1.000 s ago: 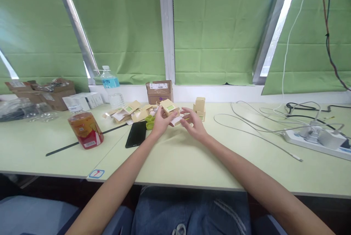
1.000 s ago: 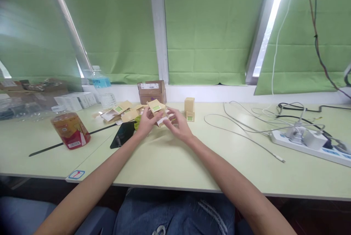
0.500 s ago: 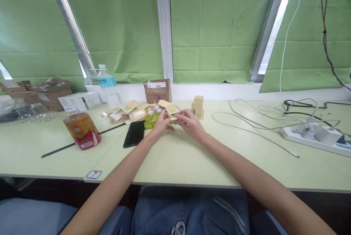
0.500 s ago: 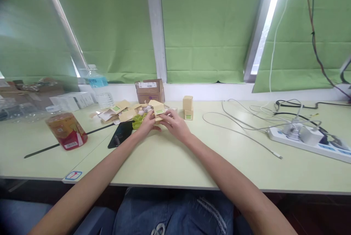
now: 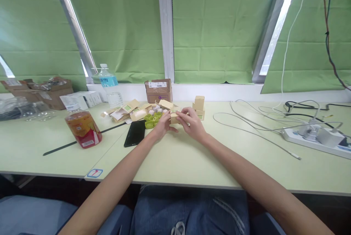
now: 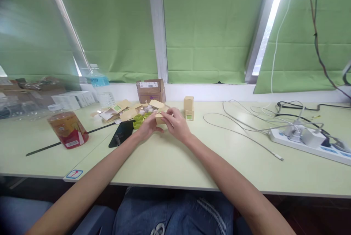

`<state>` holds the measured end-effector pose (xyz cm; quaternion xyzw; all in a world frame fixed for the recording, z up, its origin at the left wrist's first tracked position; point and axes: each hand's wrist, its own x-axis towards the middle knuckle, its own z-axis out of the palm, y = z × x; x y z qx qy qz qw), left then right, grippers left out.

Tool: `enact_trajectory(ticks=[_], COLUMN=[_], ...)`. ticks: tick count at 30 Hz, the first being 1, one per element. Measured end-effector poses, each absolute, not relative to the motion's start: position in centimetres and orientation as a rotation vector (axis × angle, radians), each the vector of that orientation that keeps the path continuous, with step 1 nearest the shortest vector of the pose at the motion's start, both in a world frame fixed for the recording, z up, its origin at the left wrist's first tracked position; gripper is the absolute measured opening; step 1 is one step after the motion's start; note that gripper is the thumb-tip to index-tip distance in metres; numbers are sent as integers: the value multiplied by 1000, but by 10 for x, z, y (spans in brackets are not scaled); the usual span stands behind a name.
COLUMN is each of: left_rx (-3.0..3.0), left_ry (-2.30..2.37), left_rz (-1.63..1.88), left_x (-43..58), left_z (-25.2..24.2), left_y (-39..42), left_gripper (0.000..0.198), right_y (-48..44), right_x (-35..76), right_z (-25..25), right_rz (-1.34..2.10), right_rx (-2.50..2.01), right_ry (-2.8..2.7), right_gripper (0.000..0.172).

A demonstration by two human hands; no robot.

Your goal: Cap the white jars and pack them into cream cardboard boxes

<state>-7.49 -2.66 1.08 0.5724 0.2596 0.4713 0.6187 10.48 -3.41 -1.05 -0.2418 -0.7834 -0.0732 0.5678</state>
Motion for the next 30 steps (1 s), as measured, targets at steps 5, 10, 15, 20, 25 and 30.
enact_trajectory(ticks=[5, 10, 15, 20, 25, 30], left_rx=[1216, 1222, 1325, 1327, 1355, 1392], left_ry=[556, 550, 581, 634, 676, 680], left_rz=[1039, 1040, 1094, 1169, 1204, 1207], left_x=[-76, -78, -77, -77, -80, -83], left_z=[11, 10, 4, 2, 3, 3], left_y=[-26, -24, -20, -17, -16, -15], left_gripper=[45, 46, 52, 61, 67, 69], right_y=[-35, -34, -30, -28, -27, -26], right_x=[102, 103, 106, 104, 99, 99], right_z=[-9, -9, -13, -17, -18, -16], right_rz=[-143, -113, -138, -36, 245, 447], right_rx=[-535, -540, -575, -593, -629, -633], right_ry=[-1840, -1836, -1843, -1797, -1674, -1596], right_gripper=[31, 31, 36, 36, 23, 20])
